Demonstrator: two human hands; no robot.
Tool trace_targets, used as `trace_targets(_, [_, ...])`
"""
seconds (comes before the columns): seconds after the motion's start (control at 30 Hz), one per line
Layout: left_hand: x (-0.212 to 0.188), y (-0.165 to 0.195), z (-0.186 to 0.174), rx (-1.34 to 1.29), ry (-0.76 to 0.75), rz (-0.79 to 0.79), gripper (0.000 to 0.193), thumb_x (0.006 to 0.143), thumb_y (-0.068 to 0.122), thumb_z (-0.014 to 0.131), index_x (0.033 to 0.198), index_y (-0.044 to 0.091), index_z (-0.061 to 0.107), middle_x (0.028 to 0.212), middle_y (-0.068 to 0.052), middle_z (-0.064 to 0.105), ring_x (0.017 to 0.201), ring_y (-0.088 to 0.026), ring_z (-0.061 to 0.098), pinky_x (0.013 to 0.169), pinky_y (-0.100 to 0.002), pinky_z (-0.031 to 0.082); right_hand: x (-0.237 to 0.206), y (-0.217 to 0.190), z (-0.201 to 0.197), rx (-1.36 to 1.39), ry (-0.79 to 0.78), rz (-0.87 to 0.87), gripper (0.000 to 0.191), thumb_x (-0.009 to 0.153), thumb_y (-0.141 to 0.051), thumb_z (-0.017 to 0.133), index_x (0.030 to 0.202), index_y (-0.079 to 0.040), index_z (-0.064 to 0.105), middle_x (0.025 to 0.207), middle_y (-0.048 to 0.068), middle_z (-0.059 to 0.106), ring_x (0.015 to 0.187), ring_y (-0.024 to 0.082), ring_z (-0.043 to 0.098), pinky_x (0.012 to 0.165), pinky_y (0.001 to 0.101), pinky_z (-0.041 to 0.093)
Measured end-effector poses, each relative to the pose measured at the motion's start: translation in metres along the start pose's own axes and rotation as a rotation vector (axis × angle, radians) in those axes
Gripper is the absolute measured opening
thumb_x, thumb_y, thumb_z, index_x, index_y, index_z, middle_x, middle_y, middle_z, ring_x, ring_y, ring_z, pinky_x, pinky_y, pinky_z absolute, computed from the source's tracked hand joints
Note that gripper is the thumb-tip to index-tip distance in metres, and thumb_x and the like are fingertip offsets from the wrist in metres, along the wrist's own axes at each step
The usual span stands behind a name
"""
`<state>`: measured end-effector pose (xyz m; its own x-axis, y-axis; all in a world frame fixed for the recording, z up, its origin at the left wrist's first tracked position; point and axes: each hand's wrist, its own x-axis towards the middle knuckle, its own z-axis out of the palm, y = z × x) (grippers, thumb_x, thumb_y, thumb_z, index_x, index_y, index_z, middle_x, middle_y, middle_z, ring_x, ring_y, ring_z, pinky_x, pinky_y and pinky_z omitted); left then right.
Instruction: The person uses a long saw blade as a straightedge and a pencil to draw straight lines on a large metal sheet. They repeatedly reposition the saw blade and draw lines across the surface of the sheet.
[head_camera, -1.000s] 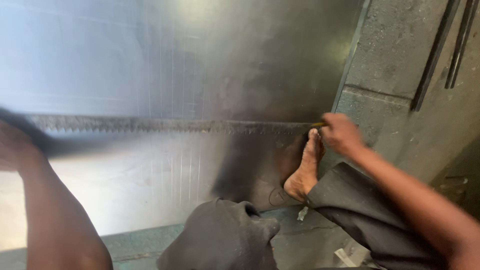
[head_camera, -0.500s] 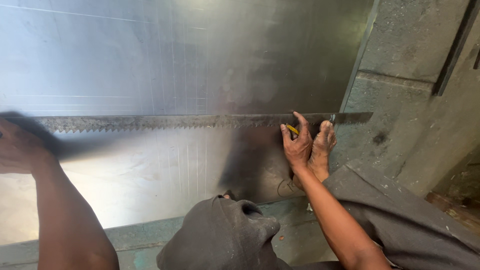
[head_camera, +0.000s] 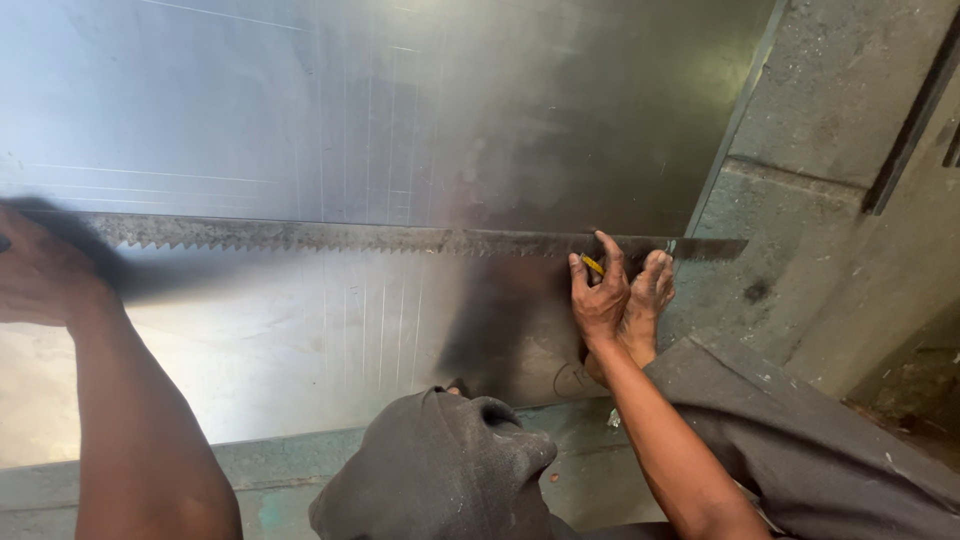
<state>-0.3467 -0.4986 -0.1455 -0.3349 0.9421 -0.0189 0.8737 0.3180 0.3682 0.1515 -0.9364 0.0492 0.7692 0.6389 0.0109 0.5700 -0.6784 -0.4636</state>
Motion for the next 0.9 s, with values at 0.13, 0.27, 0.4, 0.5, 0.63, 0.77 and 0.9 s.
trace_targets(0.13, [-0.01, 0.029, -0.015, 0.031, 0.052, 0.004, 0.049, 0.109, 0.046, 0.053, 0.105, -0.002, 0.063, 0.098, -0.015, 0.063, 0.089, -0.029, 0.053, 0.08, -0.047, 0.04, -0.001, 0.002, 0.001, 0.072, -0.041, 0.189, 0.052, 0.095, -0.02, 0.076, 0.141, -0.009, 0.056, 0.118, 0.015, 0.071, 0.1, 0.031, 0.07, 0.09, 0.0364, 0.056])
trace_targets(0.27, [-0.028, 0.068, -0.033, 0.103, 0.174, 0.039, 0.052, 0.106, 0.041, 0.059, 0.128, -0.006, 0.061, 0.125, -0.025, 0.063, 0.116, -0.04, 0.055, 0.101, -0.055, 0.037, -0.001, 0.0, -0.009, -0.324, 0.031, 0.043, 0.055, 0.086, -0.029, 0.084, 0.135, -0.017, 0.062, 0.122, 0.021, 0.064, 0.104, 0.037, 0.065, 0.093, 0.0416, 0.055])
trace_targets(0.4, [-0.035, 0.111, -0.054, 0.052, 0.136, 0.004, 0.08, 0.098, 0.043, 0.067, 0.16, 0.002, 0.037, 0.168, -0.017, 0.036, 0.159, -0.032, 0.027, 0.13, -0.055, 0.007, 0.02, -0.028, -0.006, -0.313, 0.035, 0.003, 0.047, 0.089, -0.037, 0.08, 0.127, -0.015, 0.065, 0.116, 0.016, 0.062, 0.107, 0.034, 0.064, 0.092, 0.046, 0.053])
trace_targets(0.5, [-0.033, 0.133, -0.079, 0.014, 0.159, 0.016, 0.084, 0.095, 0.042, 0.063, 0.162, 0.002, 0.03, 0.17, -0.015, 0.029, 0.16, -0.032, 0.018, 0.13, -0.055, 0.001, 0.061, -0.081, 0.02, 0.144, -0.014, -0.102, 0.034, 0.107, -0.021, 0.064, 0.133, 0.0, 0.059, 0.123, 0.015, 0.061, 0.115, 0.031, 0.062, 0.102, 0.0402, 0.051])
trace_targets(0.63, [-0.029, 0.148, -0.107, 0.065, -0.009, -0.101, 0.088, 0.093, 0.047, 0.055, 0.161, 0.001, 0.025, 0.171, -0.017, 0.021, 0.159, -0.031, 0.009, 0.128, -0.054, -0.004, 0.12, -0.191, 0.08, 0.434, -0.323, -0.302, 0.025, 0.112, -0.01, 0.053, 0.133, 0.001, 0.062, 0.121, 0.014, 0.069, 0.106, 0.025, 0.069, 0.094, 0.0338, 0.056])
trace_targets(0.77, [-0.031, 0.154, -0.118, 0.034, 0.002, -0.114, 0.084, 0.093, 0.045, 0.053, 0.161, 0.002, 0.028, 0.17, -0.015, 0.024, 0.16, -0.031, 0.011, 0.129, -0.056, -0.003, 0.153, -0.338, 0.138, 0.359, -0.544, -0.802, 0.022, 0.111, -0.008, 0.054, 0.129, -0.001, 0.065, 0.11, 0.014, 0.073, 0.1, 0.03, 0.072, 0.085, 0.0381, 0.055])
trace_targets(0.9, [-0.021, 0.146, -0.118, 0.003, 0.001, -0.119, 0.08, 0.092, 0.045, 0.053, 0.159, 0.005, 0.034, 0.169, -0.013, 0.028, 0.159, -0.031, 0.014, 0.128, -0.059, 0.0, 0.158, -0.472, 0.212, 0.189, -0.617, -1.045, 0.014, 0.106, -0.011, 0.059, 0.118, -0.009, 0.065, 0.092, 0.012, 0.073, 0.08, 0.035, 0.069, 0.07, 0.0465, 0.052])
